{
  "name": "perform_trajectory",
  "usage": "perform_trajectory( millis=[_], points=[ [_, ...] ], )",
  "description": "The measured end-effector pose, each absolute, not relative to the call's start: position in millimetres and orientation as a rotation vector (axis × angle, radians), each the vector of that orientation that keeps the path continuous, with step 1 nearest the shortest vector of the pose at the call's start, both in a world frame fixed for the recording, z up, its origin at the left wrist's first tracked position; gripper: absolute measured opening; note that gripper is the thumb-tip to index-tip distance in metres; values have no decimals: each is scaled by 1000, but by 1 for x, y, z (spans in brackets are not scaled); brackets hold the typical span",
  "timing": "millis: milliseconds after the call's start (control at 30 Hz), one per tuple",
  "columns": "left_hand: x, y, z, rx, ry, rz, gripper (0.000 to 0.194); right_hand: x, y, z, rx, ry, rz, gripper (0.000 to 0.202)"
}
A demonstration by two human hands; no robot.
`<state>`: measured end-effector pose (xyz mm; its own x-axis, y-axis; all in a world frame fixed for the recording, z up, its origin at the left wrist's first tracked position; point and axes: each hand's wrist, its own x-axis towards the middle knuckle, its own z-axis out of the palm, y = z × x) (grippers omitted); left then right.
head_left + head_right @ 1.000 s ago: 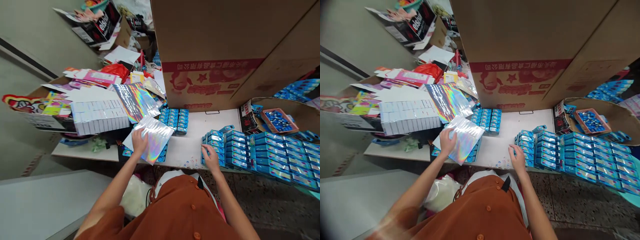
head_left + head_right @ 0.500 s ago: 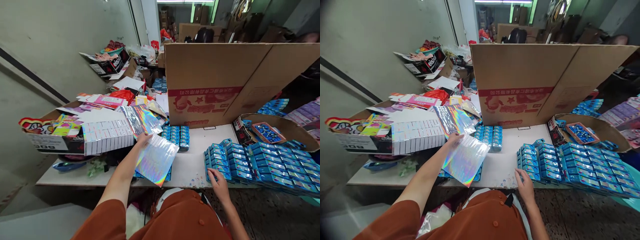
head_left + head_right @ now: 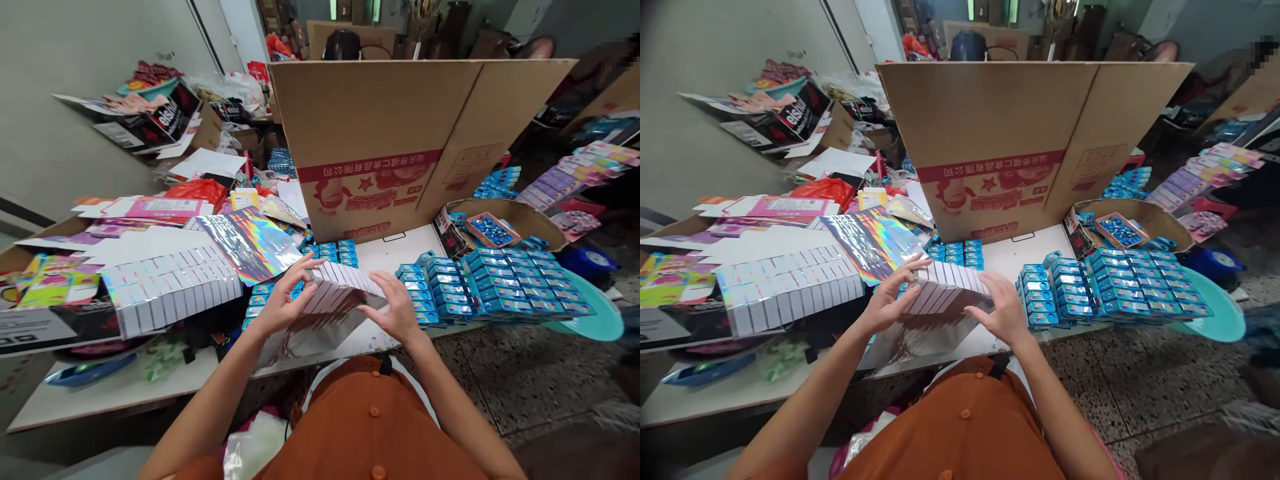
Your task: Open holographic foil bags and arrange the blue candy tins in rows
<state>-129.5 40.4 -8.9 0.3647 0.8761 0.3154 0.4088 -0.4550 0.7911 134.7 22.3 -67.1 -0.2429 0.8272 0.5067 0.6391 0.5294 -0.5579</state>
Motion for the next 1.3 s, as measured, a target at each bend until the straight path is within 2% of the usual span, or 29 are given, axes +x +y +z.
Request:
perform_trajectory(
  millis=[67,167,200,333,433,467,533,633,767,867,1033,1300],
  points=[
    [-123,31,-5,1993,1097,1068,10,124,30,-56,-1133,-2035,389,50],
    [-121,26,-9,1922,1145,1154,11,119,35,-51,-1127,-2017,614,13],
    [-121,25,-12,1888,1187,1180,13,120,35,-50,-1136,-1996,707,10],
    [-122,28,-19,1901,1475,1357,16,127,33,-44,-1178,-1904,1077,23],
    [-116,28,-10,2307,1620,1454,39,130,32,-37,-1201,-1871,1218,30],
    [-112,28,-5,2500,1581,1393,44,130,32,-35,-1191,-1884,1246,30],
    [-102,28,4,2809,1372,1108,43,129,33,-32,-1150,-1940,1273,29],
    [-91,32,12,2847,1057,616,27,127,32,-30,-1085,-2040,1211,25],
    [-89,43,11,2540,995,336,23,127,30,-30,-1088,-2090,1128,21],
    [-88,47,10,2297,1064,329,27,129,30,-31,-1093,-2098,852,28],
    [-82,46,4,1951,1159,441,31,128,27,-35,-985,-2239,239,28],
    [-83,42,-10,1703,1133,496,33,123,12,-44,-995,-2238,117,29]
  ],
)
